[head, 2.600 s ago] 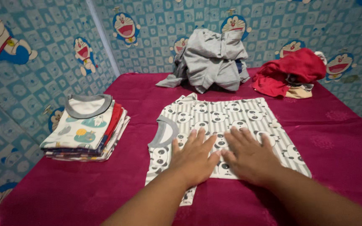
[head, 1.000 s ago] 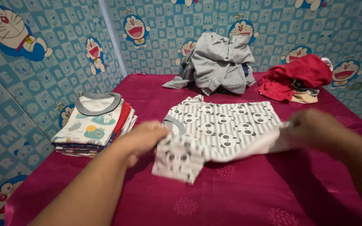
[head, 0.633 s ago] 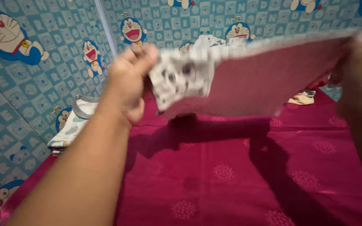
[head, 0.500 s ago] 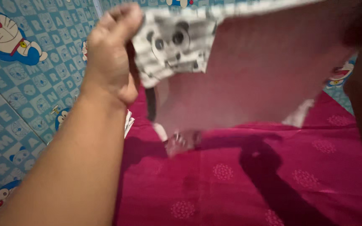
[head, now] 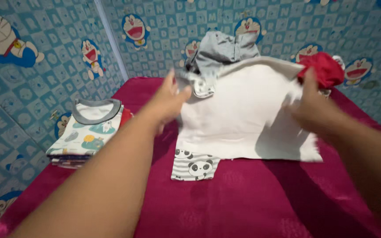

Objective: The person picks up clothing items from a pile on a pink surface, spreads each item flat, and folds it into a smaller rectangular shape before placing it onto a stack.

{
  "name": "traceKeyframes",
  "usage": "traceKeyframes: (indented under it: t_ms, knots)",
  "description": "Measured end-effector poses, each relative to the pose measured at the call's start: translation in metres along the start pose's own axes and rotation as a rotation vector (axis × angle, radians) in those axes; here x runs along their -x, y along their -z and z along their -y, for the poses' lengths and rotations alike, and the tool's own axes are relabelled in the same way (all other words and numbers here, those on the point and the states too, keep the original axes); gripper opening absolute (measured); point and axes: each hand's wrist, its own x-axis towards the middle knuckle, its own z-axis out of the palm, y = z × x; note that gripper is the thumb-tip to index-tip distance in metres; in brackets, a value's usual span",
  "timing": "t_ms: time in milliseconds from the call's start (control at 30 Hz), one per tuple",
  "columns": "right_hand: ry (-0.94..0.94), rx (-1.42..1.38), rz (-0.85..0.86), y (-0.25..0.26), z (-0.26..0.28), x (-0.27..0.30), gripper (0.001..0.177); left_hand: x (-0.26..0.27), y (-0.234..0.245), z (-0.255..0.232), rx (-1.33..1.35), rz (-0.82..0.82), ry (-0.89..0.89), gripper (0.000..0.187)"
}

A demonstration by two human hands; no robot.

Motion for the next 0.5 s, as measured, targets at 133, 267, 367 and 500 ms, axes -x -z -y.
traceKeyframes:
  t_ms: [133,267,367,500]
  knots:
    - [-0.052,0.245,0.166,-0.024,-0.037,0.004,0.074,0.035,-0.016,0.020,-0.540,-0.131,0.291,0.081]
    - [-0.198,0.557,0.146,-0.037,-0.053,0.025,0.074,0.079,-0.028,0.016,-0.856,-0.059,0.538,0.073]
    - [-0.312,0.532,0.135,-0.037,-0.048,0.028,0.078,0.093,-0.036,0.008,-0.812,-0.099,0.568,0.072]
    - [-0.340,0.500,0.223,-0.047,-0.053,0.016,0.069,0.088,-0.040,0.005,-0.844,-0.042,0.621,0.062]
